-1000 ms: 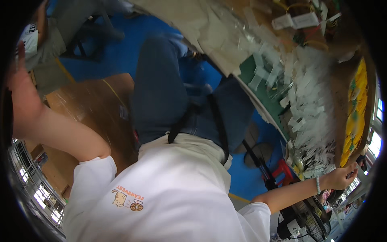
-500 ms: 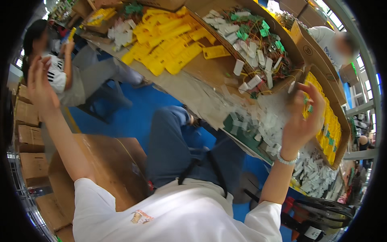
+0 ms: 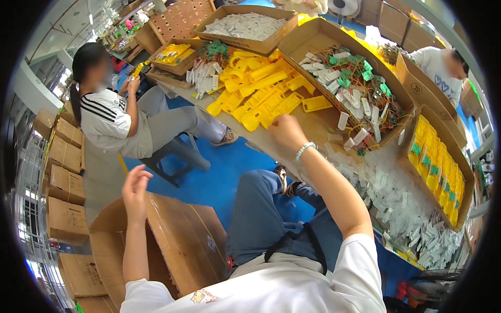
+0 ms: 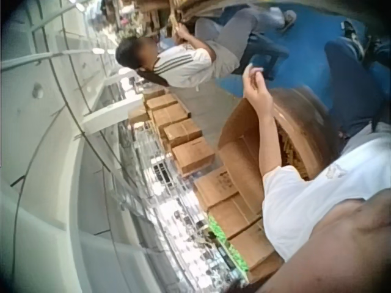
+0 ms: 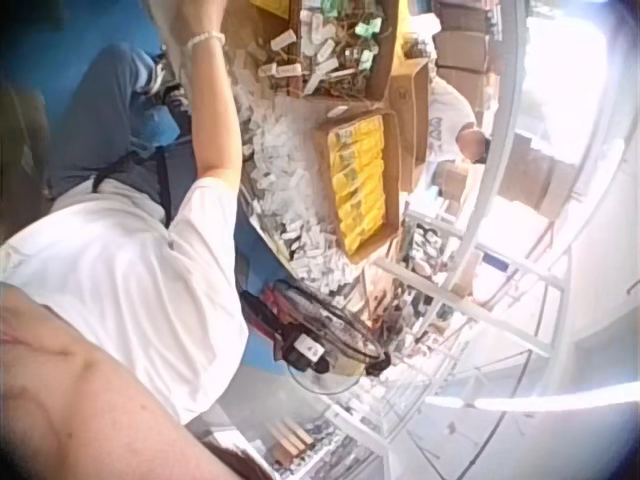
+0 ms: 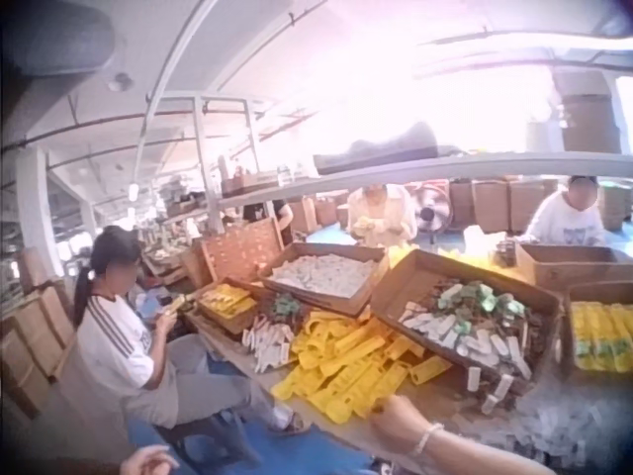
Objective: Assembling yellow plastic component housings with internal circuit boards and wiring at a factory workstation.
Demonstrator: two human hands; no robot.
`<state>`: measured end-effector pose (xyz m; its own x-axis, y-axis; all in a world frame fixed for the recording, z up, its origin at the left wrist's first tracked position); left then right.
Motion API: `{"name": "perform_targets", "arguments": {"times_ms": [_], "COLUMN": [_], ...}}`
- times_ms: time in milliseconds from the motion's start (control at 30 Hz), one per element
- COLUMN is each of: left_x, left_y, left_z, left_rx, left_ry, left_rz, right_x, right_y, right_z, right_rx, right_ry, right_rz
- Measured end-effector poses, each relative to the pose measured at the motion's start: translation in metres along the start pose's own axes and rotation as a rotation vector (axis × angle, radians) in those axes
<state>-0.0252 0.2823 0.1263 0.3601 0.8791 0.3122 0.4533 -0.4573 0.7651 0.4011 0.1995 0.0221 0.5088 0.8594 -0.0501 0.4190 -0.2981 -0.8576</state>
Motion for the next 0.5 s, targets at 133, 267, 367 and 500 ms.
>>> {"name": "perform_targets", "arguments": {"times_ms": [133,267,367,500], "left_x": [-0.006,-0.005,-0.002,-0.013], "left_y": [0.034,0.053,0.059,0.079], "left_z": [0.041,0.087,0.123,0.162], "left_rx": [-0.084,-0.331,-0.634,-1.226], "left_ry": [-0.186,-0.412,-0.543,-0.593], "left_rz": [0.131,0.056,-0.031,-0.273], "right_x": [-0.011,-0.066,-0.118,-0.166], "right_y": [0.019,-0.023,-0.077,-0.143], "right_z": [-0.025,-0.031,-0.015,0.024], "right_rx": [0.299,0.605,0.4,0.155], "right_ry": [0.167,0.209,0.167,-0.058], "right_rz": [0.056,-0.138,-0.288,-0.638]}}
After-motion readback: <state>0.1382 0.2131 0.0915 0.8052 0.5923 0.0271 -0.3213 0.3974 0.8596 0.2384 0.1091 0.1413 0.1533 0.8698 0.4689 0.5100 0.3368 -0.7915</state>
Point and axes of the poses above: each hand's wrist, its own x-axis towards the middle knuckle, its own z-axis out of the palm, y = z × x, the point moved 10 cm from there along x, towards the middle knuckle, and after that the axes turned 10 degrees about x, right-handed, at the moved point
